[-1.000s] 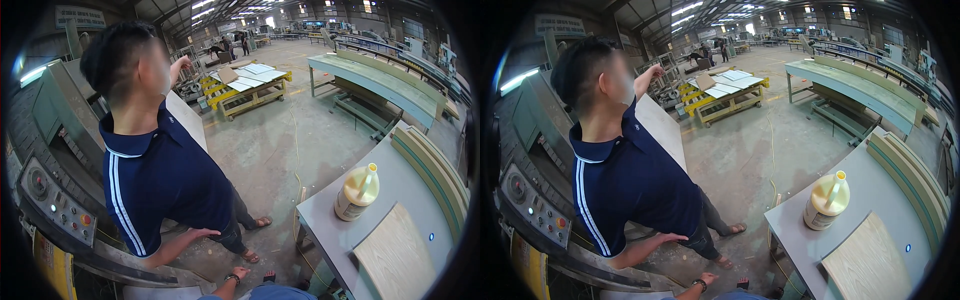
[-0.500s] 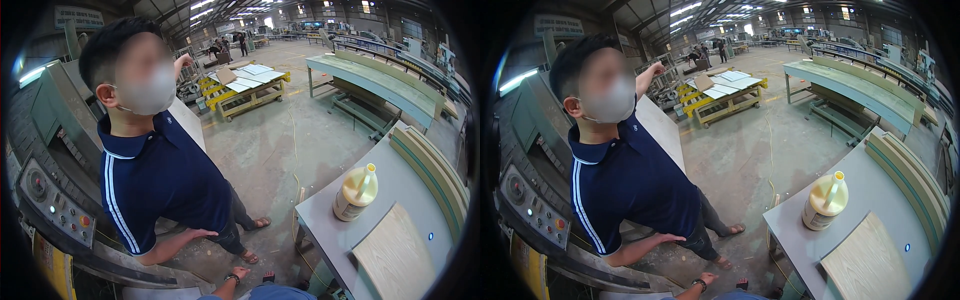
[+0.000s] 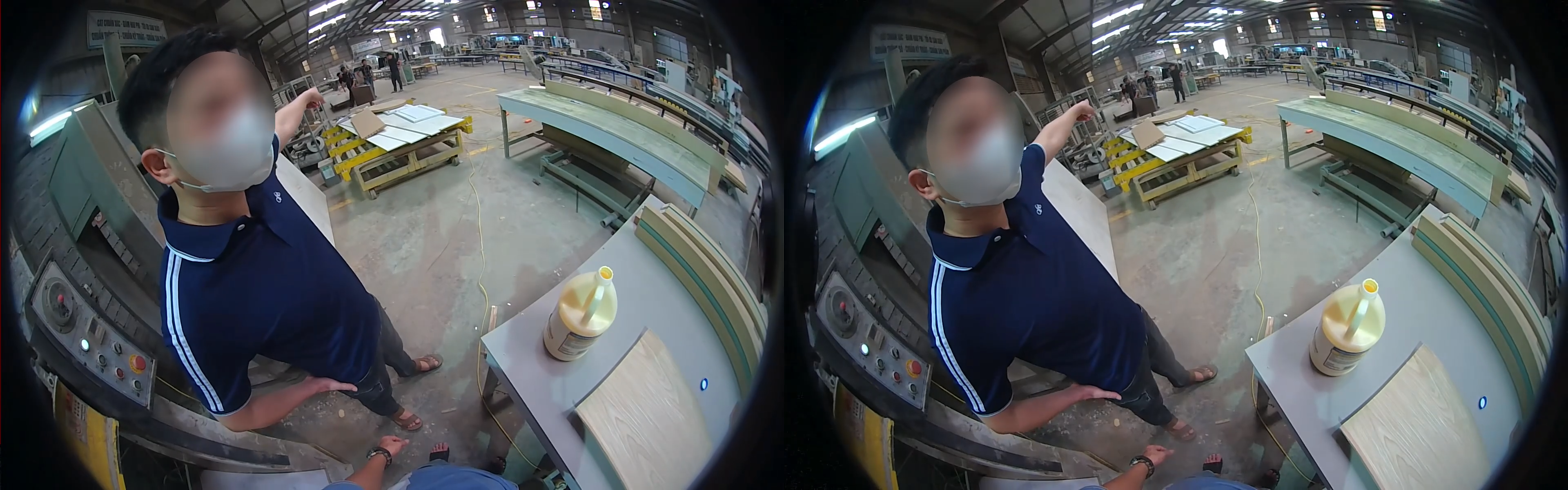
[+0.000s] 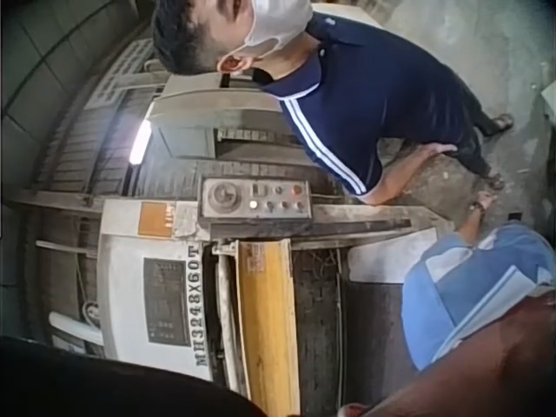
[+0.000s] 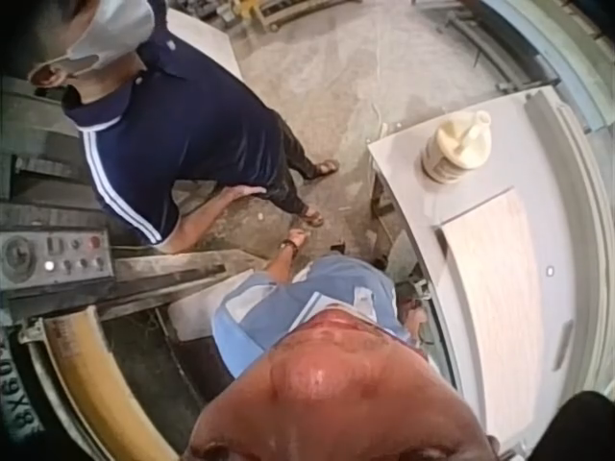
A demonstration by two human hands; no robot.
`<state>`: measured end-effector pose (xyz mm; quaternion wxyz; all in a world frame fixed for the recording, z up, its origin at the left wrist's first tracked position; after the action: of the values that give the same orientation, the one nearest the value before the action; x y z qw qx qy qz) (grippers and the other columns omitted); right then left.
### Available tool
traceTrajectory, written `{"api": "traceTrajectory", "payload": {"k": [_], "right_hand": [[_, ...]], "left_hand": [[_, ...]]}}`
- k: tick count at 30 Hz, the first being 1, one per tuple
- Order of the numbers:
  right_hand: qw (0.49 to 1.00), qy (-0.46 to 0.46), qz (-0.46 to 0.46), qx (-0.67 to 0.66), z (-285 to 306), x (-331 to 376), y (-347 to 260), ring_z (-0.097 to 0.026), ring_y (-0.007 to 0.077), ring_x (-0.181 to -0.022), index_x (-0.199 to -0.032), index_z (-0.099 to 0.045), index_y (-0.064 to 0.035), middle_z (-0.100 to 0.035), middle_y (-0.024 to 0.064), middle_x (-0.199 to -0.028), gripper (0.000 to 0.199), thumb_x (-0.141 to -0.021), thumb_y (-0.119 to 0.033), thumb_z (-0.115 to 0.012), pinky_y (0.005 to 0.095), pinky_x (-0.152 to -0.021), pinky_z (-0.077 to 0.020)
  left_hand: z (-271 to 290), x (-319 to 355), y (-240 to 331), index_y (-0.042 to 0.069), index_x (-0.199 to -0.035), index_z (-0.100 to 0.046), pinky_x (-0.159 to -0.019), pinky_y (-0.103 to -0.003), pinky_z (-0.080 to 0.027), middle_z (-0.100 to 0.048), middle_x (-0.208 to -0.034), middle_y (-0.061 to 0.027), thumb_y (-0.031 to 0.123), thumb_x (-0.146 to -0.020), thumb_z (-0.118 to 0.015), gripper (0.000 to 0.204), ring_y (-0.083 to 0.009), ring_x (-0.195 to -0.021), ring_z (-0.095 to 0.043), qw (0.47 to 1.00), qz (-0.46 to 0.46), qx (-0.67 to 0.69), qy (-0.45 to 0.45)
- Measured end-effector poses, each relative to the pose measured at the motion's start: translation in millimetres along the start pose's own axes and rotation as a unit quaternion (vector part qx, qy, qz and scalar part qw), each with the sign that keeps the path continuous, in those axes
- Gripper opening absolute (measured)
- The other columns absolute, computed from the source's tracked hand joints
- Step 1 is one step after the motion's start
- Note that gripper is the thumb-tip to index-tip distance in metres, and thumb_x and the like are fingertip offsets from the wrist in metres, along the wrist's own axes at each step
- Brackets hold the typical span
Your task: Applying glue to a wooden panel using a roller and then attaching a veneer sheet.
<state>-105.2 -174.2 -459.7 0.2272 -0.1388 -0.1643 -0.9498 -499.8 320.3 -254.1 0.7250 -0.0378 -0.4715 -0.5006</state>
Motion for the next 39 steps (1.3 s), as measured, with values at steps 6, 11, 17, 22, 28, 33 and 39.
{"api": "traceTrajectory", "payload": {"k": [6,11,17,22,28,33,39], "right_hand": [[0.998,-0.053,-0.013,-0.019,3.8,4.3,-15.1,-0.070,0.0295,-0.074,-0.081,-0.073,-0.0190,-0.071,0.0096,-0.079,0.047,-0.090,-0.056,-0.045,0.0469,-0.065,-0.0556],[0.994,-0.095,-0.041,-0.029,35.5,9.0,-9.8,-0.070,0.0285,-0.080,-0.084,-0.074,-0.0193,-0.072,0.0098,-0.084,0.047,-0.091,-0.055,-0.044,0.0462,-0.069,-0.0562],[0.984,0.005,0.027,-0.178,148.4,37.5,-22.8,-0.071,0.0271,-0.082,-0.086,-0.073,-0.0195,-0.072,0.0085,-0.087,0.045,-0.091,-0.055,-0.046,0.0463,-0.072,-0.0562],[0.986,0.016,0.020,-0.163,138.1,72.9,-32.1,-0.069,0.0269,-0.080,-0.087,-0.073,-0.0179,-0.070,0.0080,-0.084,0.044,-0.091,-0.053,-0.046,0.0460,-0.070,-0.0551],[0.987,0.037,0.022,-0.158,113.1,99.0,-50.1,-0.066,0.0267,-0.077,-0.087,-0.072,-0.0160,-0.068,0.0075,-0.082,0.043,-0.092,-0.050,-0.047,0.0456,-0.068,-0.0538],[0.988,0.045,0.020,-0.144,95.4,127.9,-56.1,-0.064,0.0265,-0.074,-0.087,-0.071,-0.0144,-0.066,0.0071,-0.079,0.042,-0.092,-0.048,-0.047,0.0453,-0.066,-0.0528],[0.991,0.049,0.005,-0.128,89.5,169.0,-55.8,-0.062,0.0263,-0.071,-0.087,-0.070,-0.0124,-0.064,0.0066,-0.076,0.040,-0.092,-0.045,-0.047,0.0450,-0.064,-0.0515]], "left_hand": [[6.0,2.0,2.1,0.007,-0.100,-0.073,-0.088,-0.033,-0.049,-0.071,-0.100,-0.0098,0.044,-0.076,-0.074,0.044,-0.0215,-0.094,-0.066,1.000,-0.004,-0.009,0.011],[1.4,-3.4,2.2,0.009,-0.099,-0.074,-0.089,-0.033,-0.049,-0.071,-0.100,-0.0090,0.045,-0.075,-0.074,0.043,-0.0223,-0.095,-0.066,1.000,-0.004,-0.015,0.009],[4.1,-4.4,-1.1,0.011,-0.097,-0.075,-0.088,-0.034,-0.049,-0.072,-0.100,-0.0084,0.046,-0.074,-0.075,0.043,-0.0225,-0.094,-0.066,1.000,0.000,-0.017,0.021],[0.8,-1.6,0.3,0.011,-0.096,-0.075,-0.087,-0.033,-0.050,-0.072,-0.098,-0.0080,0.046,-0.074,-0.076,0.042,-0.0219,-0.092,-0.066,1.000,-0.003,-0.006,0.011],[0.4,-1.5,-0.6,0.011,-0.095,-0.075,-0.086,-0.033,-0.050,-0.072,-0.097,-0.0076,0.045,-0.073,-0.077,0.040,-0.0217,-0.091,-0.067,1.000,-0.001,-0.001,0.015],[-2.6,-8.2,-2.8,0.011,-0.095,-0.076,-0.085,-0.034,-0.050,-0.072,-0.094,-0.0077,0.047,-0.074,-0.076,0.041,-0.0208,-0.089,-0.067,1.000,-0.005,-0.014,0.008],[-11.2,-26.6,4.6,0.008,-0.090,-0.075,-0.077,-0.034,-0.052,-0.072,-0.090,-0.0067,0.047,-0.073,-0.076,0.042,-0.0183,-0.086,-0.067,0.999,0.019,0.042,0.002]]}}
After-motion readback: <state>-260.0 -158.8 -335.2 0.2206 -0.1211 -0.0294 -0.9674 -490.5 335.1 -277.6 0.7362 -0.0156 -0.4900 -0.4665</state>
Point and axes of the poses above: each hand's wrist, its own x-axis away from the middle knuckle, its own z-axis out of the back of the hand, y = z × x, the point moved 3 cm from there along -x, towards the middle knuckle
